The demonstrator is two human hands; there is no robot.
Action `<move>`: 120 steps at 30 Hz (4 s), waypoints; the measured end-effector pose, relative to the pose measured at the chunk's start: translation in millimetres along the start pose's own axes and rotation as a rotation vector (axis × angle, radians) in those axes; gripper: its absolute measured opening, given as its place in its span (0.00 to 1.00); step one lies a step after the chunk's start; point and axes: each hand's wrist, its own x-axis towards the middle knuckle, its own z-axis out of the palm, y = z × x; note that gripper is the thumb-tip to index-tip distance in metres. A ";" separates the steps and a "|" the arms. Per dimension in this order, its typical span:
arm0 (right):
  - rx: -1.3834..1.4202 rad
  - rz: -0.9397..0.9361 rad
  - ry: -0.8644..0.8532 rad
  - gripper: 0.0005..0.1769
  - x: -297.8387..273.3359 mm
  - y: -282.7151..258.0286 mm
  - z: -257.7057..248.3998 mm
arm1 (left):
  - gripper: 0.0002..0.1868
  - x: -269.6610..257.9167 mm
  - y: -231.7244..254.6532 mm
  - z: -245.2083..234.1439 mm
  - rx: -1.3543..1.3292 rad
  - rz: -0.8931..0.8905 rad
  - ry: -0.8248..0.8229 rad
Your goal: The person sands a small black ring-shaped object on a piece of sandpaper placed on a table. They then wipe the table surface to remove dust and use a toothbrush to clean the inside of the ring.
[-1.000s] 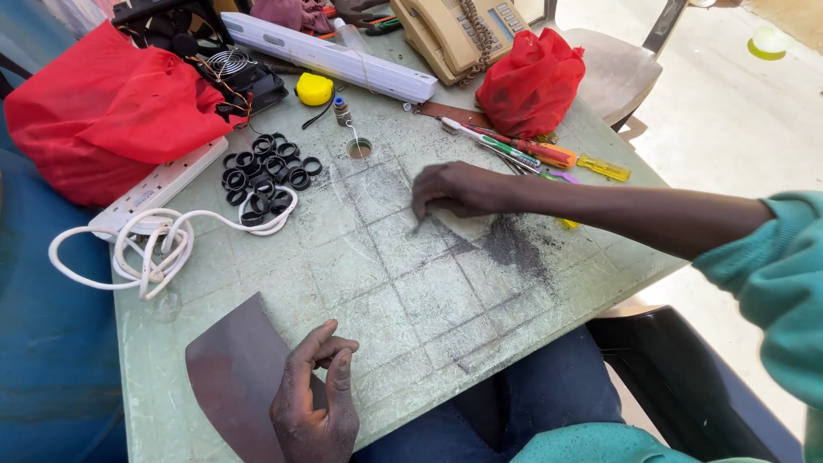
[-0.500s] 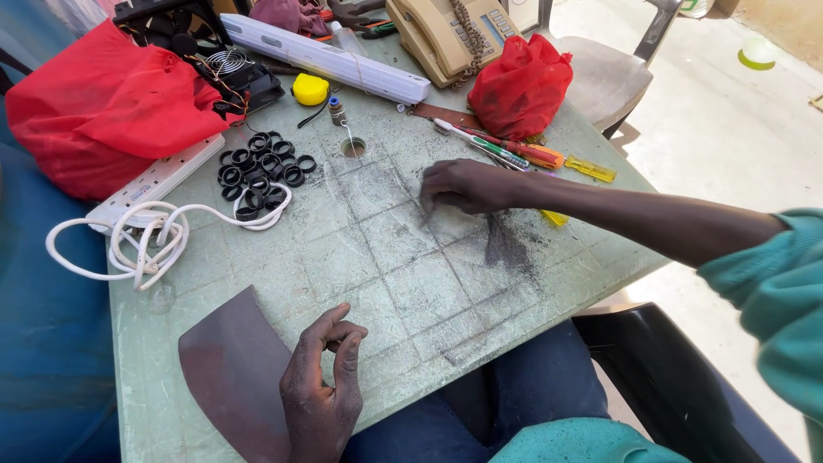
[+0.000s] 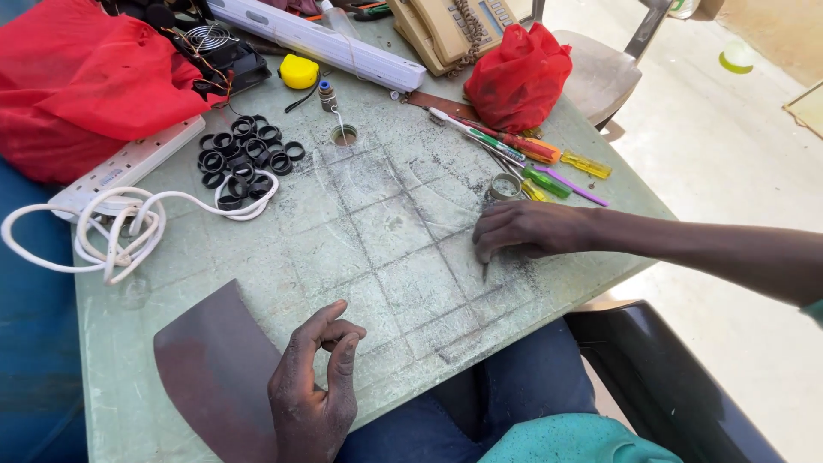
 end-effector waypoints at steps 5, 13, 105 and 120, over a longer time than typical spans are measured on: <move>0.048 0.073 0.225 0.14 7.3 18.2 -19.3 | 0.17 -3.1 -5.4 6.1 -0.024 0.039 -0.045; -0.264 0.460 0.438 0.13 50.4 140.9 -8.0 | 0.16 -12.0 1.6 1.2 0.048 0.011 -0.003; 0.053 0.629 0.939 0.04 -135.2 -49.0 -11.4 | 0.17 75.7 93.6 184.1 0.083 0.264 -0.658; 0.085 0.789 0.834 0.03 -100.0 -111.4 86.2 | 0.05 118.7 76.4 192.2 0.132 0.268 -0.382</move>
